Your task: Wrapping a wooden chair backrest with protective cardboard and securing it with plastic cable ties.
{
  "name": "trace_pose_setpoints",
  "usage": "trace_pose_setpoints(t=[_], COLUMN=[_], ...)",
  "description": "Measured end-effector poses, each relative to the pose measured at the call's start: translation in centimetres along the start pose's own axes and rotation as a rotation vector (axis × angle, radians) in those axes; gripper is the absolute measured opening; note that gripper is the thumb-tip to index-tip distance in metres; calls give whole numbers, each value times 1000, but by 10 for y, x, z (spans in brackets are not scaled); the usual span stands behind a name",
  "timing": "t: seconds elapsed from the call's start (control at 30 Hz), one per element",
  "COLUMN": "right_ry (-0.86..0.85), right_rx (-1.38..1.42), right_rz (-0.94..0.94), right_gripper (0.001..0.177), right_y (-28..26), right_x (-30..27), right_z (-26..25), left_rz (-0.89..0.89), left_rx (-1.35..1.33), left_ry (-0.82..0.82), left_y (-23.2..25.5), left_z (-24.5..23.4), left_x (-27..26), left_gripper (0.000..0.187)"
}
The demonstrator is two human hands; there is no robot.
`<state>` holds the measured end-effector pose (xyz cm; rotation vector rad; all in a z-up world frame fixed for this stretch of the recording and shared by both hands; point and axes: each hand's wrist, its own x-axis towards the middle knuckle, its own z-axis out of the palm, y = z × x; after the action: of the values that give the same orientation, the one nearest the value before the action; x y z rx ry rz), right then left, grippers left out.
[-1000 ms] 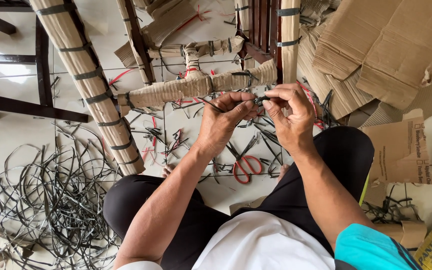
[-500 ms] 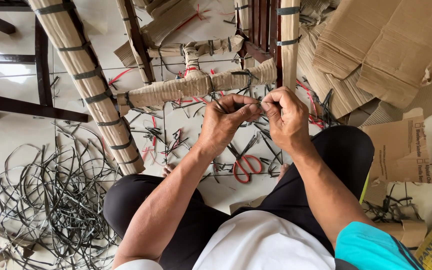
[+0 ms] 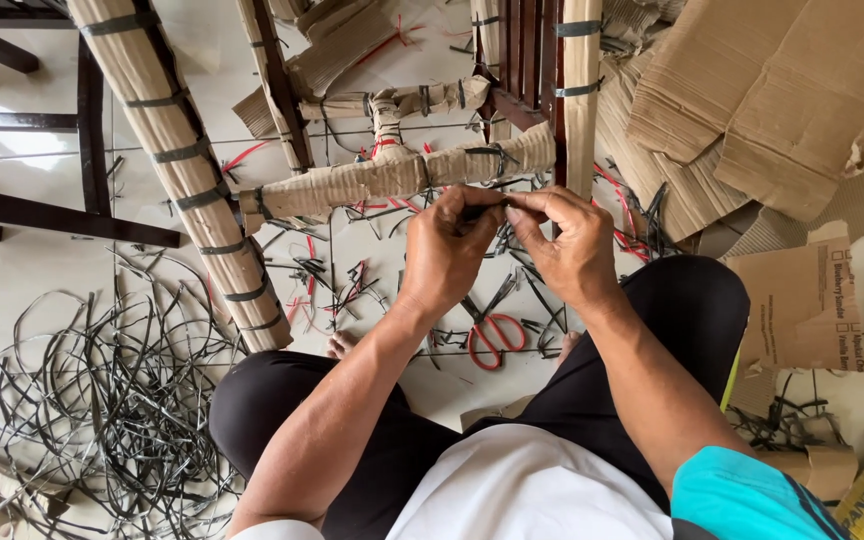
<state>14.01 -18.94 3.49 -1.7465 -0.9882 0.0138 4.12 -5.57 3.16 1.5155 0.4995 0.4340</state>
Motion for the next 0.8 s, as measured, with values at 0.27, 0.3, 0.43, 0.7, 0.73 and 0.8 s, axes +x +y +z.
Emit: trace_pose_setpoints(t=[0.27, 0.3, 0.43, 0.7, 0.73, 0.8], right_ry=[-26, -25, -71, -81, -89, -96], right_rx=[-137, -136, 43, 376, 392, 410], right_rz=[-60, -58, 39, 382, 401, 412], right_gripper=[10, 10, 17, 13, 16, 19], right_y=[5, 5, 9, 20, 13, 5], right_x=[-1, 0, -2, -15, -12, -8], right_z=[0, 0, 1, -7, -8, -10], left_rz=[125, 123, 145, 30, 15, 6], left_rx=[418, 419, 384, -172, -237, -298], left_ry=[-96, -98, -88, -227, -259, -290], left_y=[8, 8, 7, -12, -14, -14], left_z=[2, 3, 6, -3, -5, -6], left_x=[-4, -5, -6, 5, 7, 11], left_gripper=[41, 41, 40, 39, 39, 40])
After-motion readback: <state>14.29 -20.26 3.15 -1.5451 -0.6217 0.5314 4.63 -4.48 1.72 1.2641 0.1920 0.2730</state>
